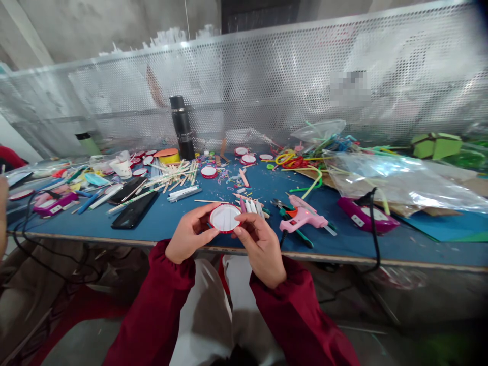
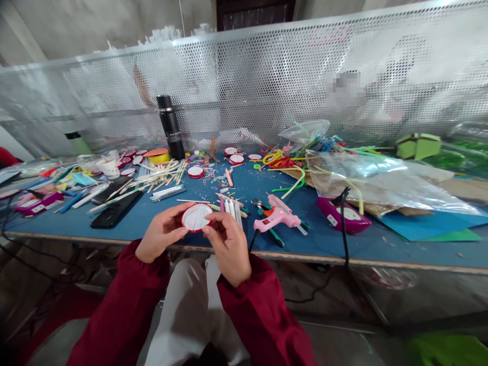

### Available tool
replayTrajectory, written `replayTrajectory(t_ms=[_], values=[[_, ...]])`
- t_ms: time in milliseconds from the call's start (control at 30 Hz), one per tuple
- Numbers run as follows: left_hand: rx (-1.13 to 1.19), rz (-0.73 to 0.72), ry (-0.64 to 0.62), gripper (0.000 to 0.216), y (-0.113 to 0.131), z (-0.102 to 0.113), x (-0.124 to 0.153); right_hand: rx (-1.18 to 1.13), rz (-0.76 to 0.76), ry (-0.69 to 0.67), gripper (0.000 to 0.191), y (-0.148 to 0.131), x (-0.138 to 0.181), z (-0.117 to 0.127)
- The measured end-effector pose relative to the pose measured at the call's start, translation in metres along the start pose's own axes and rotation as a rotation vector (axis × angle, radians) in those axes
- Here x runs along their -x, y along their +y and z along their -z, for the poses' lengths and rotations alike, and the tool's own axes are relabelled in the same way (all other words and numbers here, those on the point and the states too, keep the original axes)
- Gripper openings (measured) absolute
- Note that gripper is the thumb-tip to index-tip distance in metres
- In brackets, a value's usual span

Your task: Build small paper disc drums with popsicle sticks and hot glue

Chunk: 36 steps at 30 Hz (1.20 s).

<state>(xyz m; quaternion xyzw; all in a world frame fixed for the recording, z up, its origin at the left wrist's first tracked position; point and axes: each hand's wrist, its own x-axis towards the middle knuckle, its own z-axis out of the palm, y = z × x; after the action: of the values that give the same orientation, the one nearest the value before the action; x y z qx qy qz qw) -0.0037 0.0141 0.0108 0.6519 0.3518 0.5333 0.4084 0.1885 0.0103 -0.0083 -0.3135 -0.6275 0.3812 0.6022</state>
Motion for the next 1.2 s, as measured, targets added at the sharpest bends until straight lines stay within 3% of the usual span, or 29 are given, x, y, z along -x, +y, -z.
replayTrajectory(t_ms=[467, 767, 933, 1067, 1200], values=[[-0.041, -0.047, 0.016, 0.069, -0.003, 0.001, -0.001, 0.066, 0.006, -0.005, 0.02, 0.002, 0.001, 0.0], [-0.115, -0.051, 0.015, 0.072, -0.001, -0.001, 0.0, 0.002, -0.014, -0.09, 0.022, -0.005, -0.002, 0.002], [-0.156, -0.074, -0.003, 0.074, -0.003, -0.001, 0.0, -0.06, -0.071, -0.105, 0.038, -0.003, -0.004, -0.003], [-0.104, -0.067, -0.024, 0.082, -0.006, -0.001, -0.001, -0.069, -0.109, -0.127, 0.04, 0.0, -0.005, -0.004], [-0.028, 0.006, -0.007, 0.067, -0.004, -0.003, -0.001, -0.042, -0.098, -0.167, 0.041, 0.005, -0.004, -0.002]])
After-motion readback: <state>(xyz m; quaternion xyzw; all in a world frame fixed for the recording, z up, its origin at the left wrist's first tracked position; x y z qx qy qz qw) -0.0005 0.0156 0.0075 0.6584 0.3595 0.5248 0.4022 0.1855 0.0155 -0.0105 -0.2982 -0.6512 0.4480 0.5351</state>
